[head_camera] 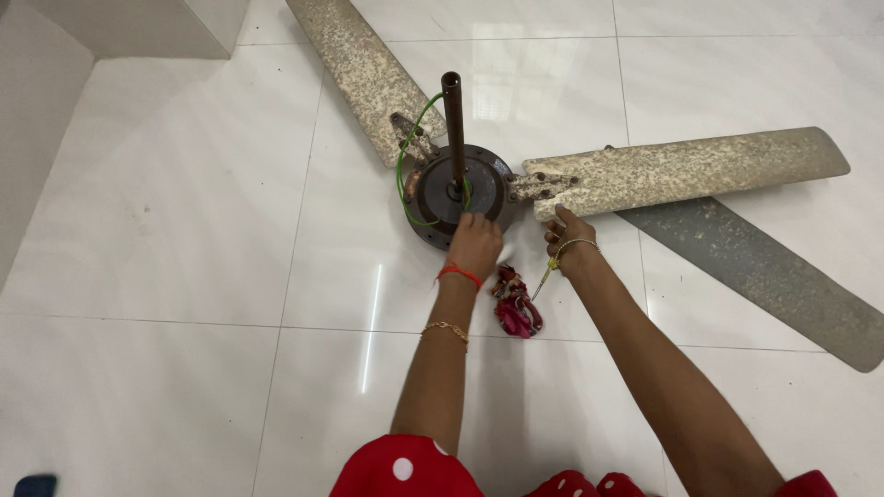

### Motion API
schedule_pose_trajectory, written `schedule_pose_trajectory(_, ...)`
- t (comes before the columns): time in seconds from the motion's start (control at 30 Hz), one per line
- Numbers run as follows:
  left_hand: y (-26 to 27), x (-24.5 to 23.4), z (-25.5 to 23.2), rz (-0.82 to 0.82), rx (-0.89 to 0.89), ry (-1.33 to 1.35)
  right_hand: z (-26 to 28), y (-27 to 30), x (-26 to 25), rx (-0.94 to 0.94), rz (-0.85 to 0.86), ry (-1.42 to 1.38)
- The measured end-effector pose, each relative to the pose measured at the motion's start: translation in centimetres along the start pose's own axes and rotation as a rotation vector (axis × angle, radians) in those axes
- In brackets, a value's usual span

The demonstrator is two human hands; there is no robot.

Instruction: The person is repairing a ceiling fan by using a screwdriver to tighten screws on the fan's motor housing. The fan is lying on the floor with its blades spread out. The person adjusts the fan's position and continues to work on the screws.

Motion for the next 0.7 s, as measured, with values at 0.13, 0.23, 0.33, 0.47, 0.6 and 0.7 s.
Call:
schedule_pose_trajectory(0.13, 1.3, 0.1, 2.8, -0.005, -0.018, -0.036, -0.7, -0.5, -0.4, 0.016, 0.058, 0.007)
schedule_pose_trajectory(0.23, 1.7, 0.1, 3.3, 0.051, -0.05, -0.03, -0.5, -0.3, -0.6, 0.012, 0.049, 0.022)
schedule_pose_trajectory(0.33, 1.5, -0.6, 2.6, -0.007, -0.069, 0.068, 0.0, 0.6, -0.7, -0.024, -0.003, 0.069)
schedule_pose_trajectory(0.47, 0.2, -0.2, 0.0, 0.072, -0.032, 0.116, -0.1, 3.2, -1.0, -0.07, -0.026, 0.115)
schedule_pose_trajectory(0.6, -1.2, 0.2, -1.6, 0.031, -0.072, 0.085, -1.3, 5.6, -1.4, -0.069, -0.086, 0.052)
schedule_pose_trajectory(0.7, -1.0, 0.9, -1.8, 0.104, -0.05, 0.02, -2.1, 6.6, -1.5, -0.059, -0.134, 0.015)
Point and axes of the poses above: each hand's wrist, its own y-axis away from the middle knuckle, its own x-axis out of the palm, z = x × y, the point moved 5 cm from there along -y, towards the middle knuckle, and after that the axes turned 13 degrees about -x, right-handed, at the moved point
